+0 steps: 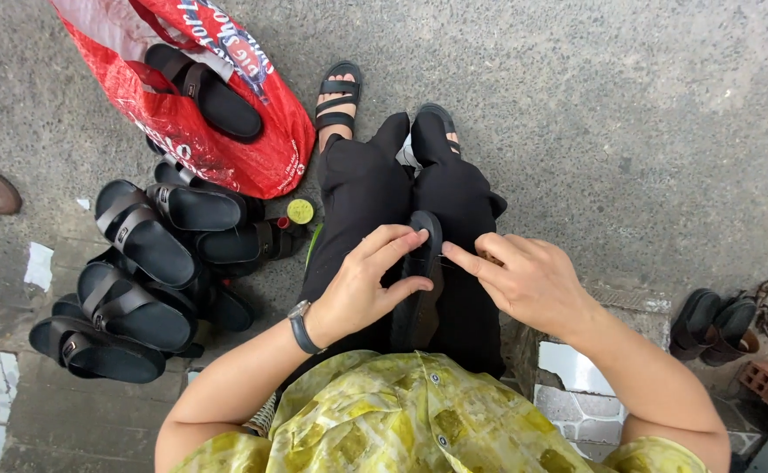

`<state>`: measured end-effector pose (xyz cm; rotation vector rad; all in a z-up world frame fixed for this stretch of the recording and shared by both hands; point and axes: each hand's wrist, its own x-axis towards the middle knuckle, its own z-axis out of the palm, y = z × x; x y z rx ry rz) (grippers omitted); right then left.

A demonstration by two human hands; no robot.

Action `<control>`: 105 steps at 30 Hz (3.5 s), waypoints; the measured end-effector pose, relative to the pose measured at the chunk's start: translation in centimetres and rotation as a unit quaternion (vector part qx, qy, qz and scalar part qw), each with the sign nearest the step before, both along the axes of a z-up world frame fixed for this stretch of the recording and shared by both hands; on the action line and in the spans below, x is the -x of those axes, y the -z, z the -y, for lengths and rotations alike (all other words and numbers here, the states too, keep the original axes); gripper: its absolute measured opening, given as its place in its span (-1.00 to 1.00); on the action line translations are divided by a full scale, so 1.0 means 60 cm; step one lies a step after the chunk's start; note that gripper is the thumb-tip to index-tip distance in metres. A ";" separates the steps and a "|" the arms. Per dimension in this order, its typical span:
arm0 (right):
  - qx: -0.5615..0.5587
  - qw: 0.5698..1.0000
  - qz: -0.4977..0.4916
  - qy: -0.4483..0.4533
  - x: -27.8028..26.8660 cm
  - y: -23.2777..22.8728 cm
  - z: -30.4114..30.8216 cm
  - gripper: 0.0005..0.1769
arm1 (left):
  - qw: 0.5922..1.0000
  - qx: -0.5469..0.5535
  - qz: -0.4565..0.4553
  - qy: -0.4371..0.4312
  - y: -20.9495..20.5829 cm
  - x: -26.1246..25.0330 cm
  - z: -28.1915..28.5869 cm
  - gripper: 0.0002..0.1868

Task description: Hand-sewing the sole of a black sandal using a needle and thread while sitting on the floor.

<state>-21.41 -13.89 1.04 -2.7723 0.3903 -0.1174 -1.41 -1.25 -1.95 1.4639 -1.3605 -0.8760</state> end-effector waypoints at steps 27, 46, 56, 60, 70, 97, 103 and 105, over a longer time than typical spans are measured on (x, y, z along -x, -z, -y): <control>0.064 0.975 -0.032 -0.212 -0.043 0.018 0.027 -0.77 | 0.999 0.034 -0.026 -0.019 0.014 -0.012 -0.002 -0.59; -0.048 0.995 0.060 -0.069 -0.016 0.029 0.003 -0.68 | 0.942 -0.085 -0.302 -0.119 0.041 0.035 -0.025 -0.93; -0.011 0.996 0.075 -0.044 -0.002 0.021 -0.008 -0.64 | 0.971 -0.039 -0.181 -0.154 0.017 0.059 -0.035 -0.94; 0.018 0.998 -0.010 -0.056 0.006 -0.010 -0.002 -0.60 | 0.977 -0.003 -0.159 -0.145 0.015 0.060 -0.029 -0.95; 0.066 0.969 -0.239 0.013 0.037 -0.095 0.016 -0.31 | 0.995 0.010 -0.069 -0.075 -0.026 0.029 -0.003 -0.91; -0.445 0.763 0.255 0.394 0.033 0.114 -0.128 -0.67 | 0.997 0.062 0.001 -0.042 -0.019 0.008 -0.005 -0.71; -0.474 0.718 0.311 0.405 0.003 0.090 -0.148 -0.54 | 0.995 0.085 0.049 -0.017 -0.006 0.020 -0.007 -0.62; -0.538 0.684 0.315 0.378 -0.006 0.060 -0.149 -0.47 | 0.998 0.023 0.019 -0.046 -0.015 0.030 -0.011 -0.59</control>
